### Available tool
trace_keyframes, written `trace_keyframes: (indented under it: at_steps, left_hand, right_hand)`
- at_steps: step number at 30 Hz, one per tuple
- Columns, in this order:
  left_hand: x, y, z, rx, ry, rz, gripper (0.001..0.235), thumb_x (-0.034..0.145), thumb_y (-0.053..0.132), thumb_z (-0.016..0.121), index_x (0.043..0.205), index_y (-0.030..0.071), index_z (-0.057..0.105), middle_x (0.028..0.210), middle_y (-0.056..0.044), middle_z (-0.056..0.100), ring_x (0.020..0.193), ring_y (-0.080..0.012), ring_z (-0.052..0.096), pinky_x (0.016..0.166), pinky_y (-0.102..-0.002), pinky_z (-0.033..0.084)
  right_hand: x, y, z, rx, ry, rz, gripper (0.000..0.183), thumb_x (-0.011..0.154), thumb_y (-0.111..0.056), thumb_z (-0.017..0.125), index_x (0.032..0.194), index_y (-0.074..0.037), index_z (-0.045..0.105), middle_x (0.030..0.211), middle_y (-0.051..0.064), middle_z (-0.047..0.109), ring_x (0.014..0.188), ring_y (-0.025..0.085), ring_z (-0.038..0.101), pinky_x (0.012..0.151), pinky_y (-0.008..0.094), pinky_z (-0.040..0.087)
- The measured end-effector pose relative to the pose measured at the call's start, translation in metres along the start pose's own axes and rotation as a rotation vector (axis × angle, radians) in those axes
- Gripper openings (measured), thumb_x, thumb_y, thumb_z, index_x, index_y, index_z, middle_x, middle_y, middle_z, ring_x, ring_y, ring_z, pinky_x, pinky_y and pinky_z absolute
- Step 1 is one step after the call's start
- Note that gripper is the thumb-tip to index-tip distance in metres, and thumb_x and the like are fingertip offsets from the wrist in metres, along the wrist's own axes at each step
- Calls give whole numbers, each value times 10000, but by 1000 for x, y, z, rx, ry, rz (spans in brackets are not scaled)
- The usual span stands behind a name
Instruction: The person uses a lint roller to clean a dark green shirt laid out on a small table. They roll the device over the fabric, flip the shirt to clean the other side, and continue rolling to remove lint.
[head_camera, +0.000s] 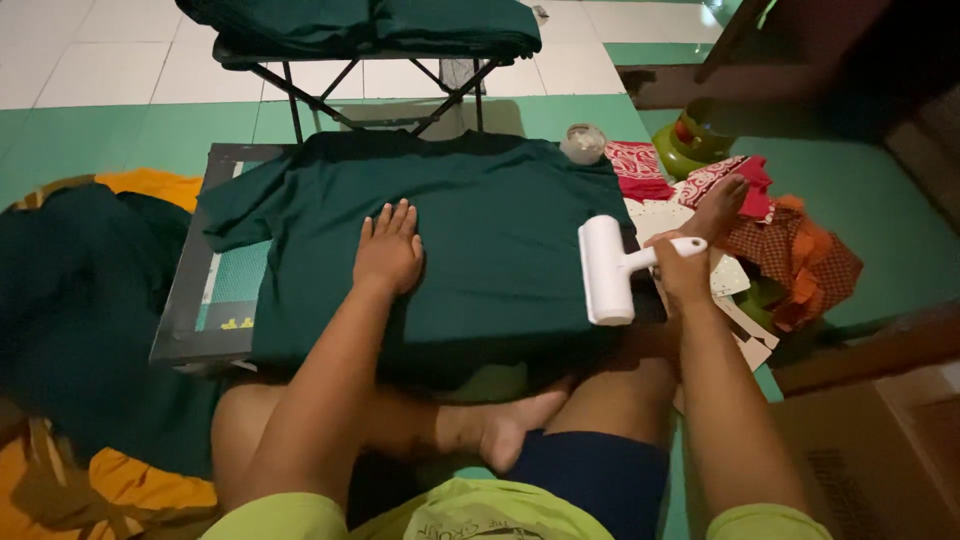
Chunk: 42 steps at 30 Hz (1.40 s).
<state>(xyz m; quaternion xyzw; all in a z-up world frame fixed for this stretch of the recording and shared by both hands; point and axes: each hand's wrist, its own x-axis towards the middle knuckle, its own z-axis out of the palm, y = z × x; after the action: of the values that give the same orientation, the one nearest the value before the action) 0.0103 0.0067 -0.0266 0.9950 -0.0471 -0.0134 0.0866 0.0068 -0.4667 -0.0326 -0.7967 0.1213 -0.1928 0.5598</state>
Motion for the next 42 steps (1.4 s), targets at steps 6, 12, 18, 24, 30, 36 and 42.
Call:
trace_keyframes:
  at_steps: [6,12,18,24,30,36,42]
  left_hand:
    - [-1,3,-3,27,18,2,607,1080,356,258,1650,150,291,1737,-45,232,1597,-278,195,1287,-540,145]
    - [1,1,-1,86,3,5,617,1075,378,245,1652,162,280,1741,-27,216,1600,-269,179,1289,-545,157]
    - [-3,2,-8,16,9,13,620,1084,403,264,1649,150,306,1734,-47,243,1597,-274,201,1282,-542,148]
    - [-1,-1,-5,48,22,8,638,1075,439,277,1646,156,313,1733,-31,250,1597,-262,202,1288,-536,165]
    - [-13,3,-6,-89,141,57,647,1126,573,260,1596,168,441,1693,-43,361,1583,-250,277,1277,-586,117]
    - [-58,-6,-16,-163,238,-29,675,1091,653,334,1496,154,542,1648,-85,420,1547,-299,341,1237,-686,177]
    - [-58,-77,-13,-110,180,-189,731,1065,662,359,1572,141,435,1654,-145,387,1564,-335,298,1224,-674,210]
  right_hand:
    - [-49,-58,46,164,122,9,117,804,-303,691,812,-200,746,736,-26,631,563,61,480,474,171,369]
    - [-102,-53,143,417,-154,95,89,825,-187,659,853,-133,724,834,52,739,586,57,548,459,141,376]
    - [-40,-1,78,156,-164,11,118,773,-165,711,846,-117,791,731,75,698,529,93,532,418,200,462]
    - [-10,-2,1,-2,-26,-51,108,818,-193,674,833,-190,781,591,56,583,467,104,520,407,201,382]
    - [-59,-54,-7,552,210,197,276,902,-369,747,857,-97,724,479,36,453,331,69,397,343,182,360]
    - [-110,-58,39,828,-160,197,346,1002,-256,591,1274,-53,658,851,152,757,684,140,746,642,229,619]
    - [-100,-41,121,988,-386,184,498,1003,-150,649,1465,-50,491,1327,255,671,1117,254,742,901,324,614]
